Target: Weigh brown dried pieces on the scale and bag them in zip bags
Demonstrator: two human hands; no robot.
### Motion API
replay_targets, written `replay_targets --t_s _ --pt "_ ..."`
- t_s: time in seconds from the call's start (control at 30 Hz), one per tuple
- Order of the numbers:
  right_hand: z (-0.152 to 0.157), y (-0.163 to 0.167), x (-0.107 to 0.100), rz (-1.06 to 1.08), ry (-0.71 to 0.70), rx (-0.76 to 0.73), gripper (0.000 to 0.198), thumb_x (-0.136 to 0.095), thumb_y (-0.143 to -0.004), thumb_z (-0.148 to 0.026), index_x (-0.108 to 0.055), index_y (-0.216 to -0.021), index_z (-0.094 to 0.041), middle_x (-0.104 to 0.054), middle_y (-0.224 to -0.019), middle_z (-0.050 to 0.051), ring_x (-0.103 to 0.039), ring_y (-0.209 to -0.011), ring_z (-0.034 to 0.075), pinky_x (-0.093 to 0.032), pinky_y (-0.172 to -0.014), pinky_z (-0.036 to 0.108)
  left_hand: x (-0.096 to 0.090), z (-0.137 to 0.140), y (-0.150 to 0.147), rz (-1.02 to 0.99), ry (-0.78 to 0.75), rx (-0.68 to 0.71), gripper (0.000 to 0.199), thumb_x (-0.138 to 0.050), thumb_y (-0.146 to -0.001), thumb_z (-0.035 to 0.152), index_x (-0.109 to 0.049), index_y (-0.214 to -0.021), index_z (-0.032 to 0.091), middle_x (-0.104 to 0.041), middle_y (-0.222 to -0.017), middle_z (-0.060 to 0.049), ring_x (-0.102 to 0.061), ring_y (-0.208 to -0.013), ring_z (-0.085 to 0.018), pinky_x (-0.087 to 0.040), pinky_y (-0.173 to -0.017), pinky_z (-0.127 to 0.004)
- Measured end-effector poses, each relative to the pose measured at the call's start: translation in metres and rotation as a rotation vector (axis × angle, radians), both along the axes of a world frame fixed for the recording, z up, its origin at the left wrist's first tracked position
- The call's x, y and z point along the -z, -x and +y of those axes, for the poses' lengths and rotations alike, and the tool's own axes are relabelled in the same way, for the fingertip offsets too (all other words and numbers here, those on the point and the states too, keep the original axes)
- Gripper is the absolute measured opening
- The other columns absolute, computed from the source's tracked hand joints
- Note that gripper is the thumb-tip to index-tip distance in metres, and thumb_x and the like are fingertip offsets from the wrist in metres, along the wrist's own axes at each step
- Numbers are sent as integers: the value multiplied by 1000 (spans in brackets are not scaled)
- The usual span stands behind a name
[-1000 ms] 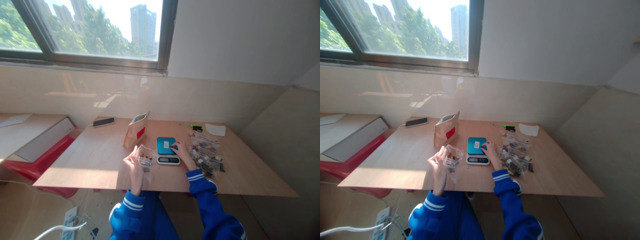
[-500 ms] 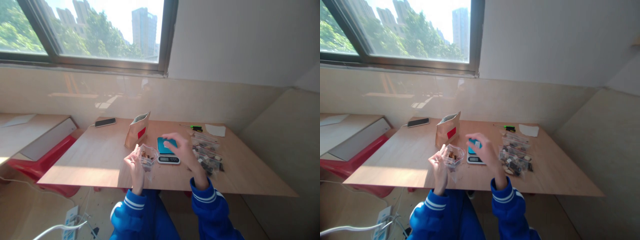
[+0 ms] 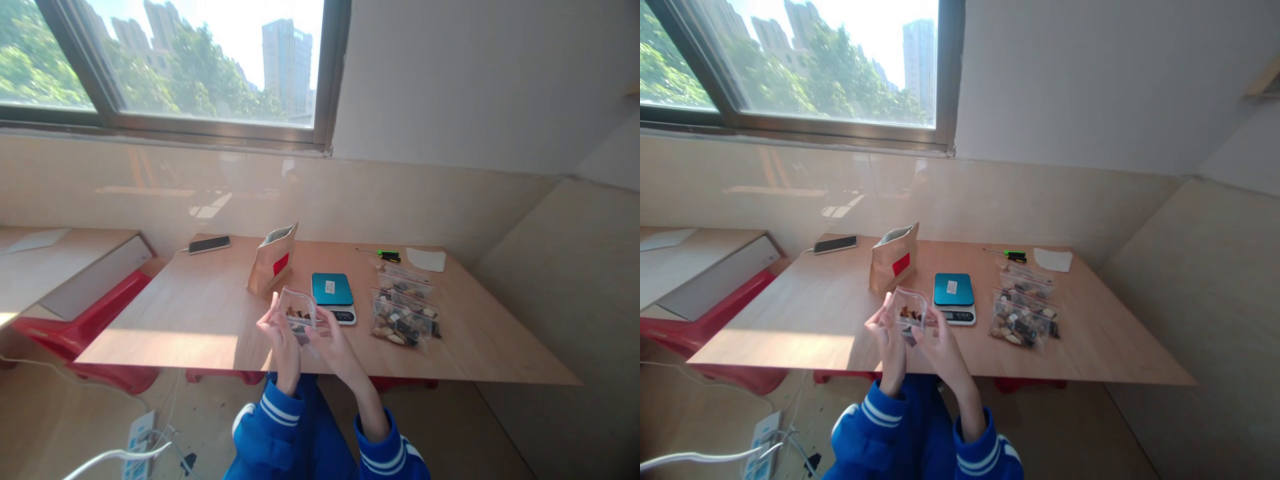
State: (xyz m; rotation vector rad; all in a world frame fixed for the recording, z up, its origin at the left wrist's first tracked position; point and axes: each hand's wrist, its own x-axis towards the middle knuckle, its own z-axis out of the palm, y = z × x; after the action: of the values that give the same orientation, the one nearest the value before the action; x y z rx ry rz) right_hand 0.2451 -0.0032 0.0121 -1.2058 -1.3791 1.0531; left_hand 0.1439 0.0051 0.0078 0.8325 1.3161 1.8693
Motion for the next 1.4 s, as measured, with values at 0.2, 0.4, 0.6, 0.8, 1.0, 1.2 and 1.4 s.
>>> replay_targets --t_s 0.2,0.4,0.6,0.8,1.0,1.2,1.4 --pt "-1 -1 -13 120 -72 103 49 -47 -89 -53 -57 -125 -20 -60 -130 9 -54 -123 25 -42 -105 41 3 -8 -2 -27 -94 188 42 -38 -92 50 -45 -122 22 -33 -152 -12 -33 -139 -22 -34 -111 -41" --pt "-13 -18 -18 38 -47 122 52 -40 -89 -61 -69 -99 -19 -72 -107 10 -64 -107 27 -48 -96 40 -3 0 30 51 -30 209 45 -58 -84 44 -51 -120 19 -58 -126 -11 -55 -118 -22 -42 -100 -36" --pt "-19 -19 -12 70 -74 215 42 -43 -89 -58 -61 -97 -21 -74 -94 9 -68 -94 26 -52 -86 39 -13 -12 41 -76 46 331 30 -62 -80 45 -57 -88 17 -62 -71 3 -59 -62 -10 -46 -57 -19" --pt "-19 -26 -15 197 -73 390 38 -57 -81 -56 -61 -88 -19 -76 -81 10 -72 -82 29 -55 -78 41 -26 -19 36 -117 25 374 25 -64 -79 42 -58 -81 17 -64 -69 4 -57 -57 -8 -42 -51 -16" --pt "-27 -41 -21 98 -84 313 44 -50 -86 -57 -69 -92 -18 -76 -88 10 -69 -94 30 -53 -84 41 -34 -23 33 -94 8 315 21 -63 -79 38 -59 -76 17 -64 -67 3 -60 -62 -10 -47 -59 -19" --pt "-29 -46 -18 42 -125 300 43 -47 -88 -56 -68 -93 -19 -75 -95 11 -68 -97 28 -50 -90 41 -30 -23 44 -50 43 344 23 -64 -78 39 -62 -80 16 -63 -66 2 -58 -59 -10 -46 -56 -19" --pt "-30 -40 -26 -17 -258 409 35 -48 -89 -48 -66 -80 -20 -74 -87 9 -68 -87 24 -51 -85 37 -35 -24 48 43 17 325 22 -63 -79 40 -62 -77 18 -61 -64 4 -56 -57 -10 -45 -53 -18"
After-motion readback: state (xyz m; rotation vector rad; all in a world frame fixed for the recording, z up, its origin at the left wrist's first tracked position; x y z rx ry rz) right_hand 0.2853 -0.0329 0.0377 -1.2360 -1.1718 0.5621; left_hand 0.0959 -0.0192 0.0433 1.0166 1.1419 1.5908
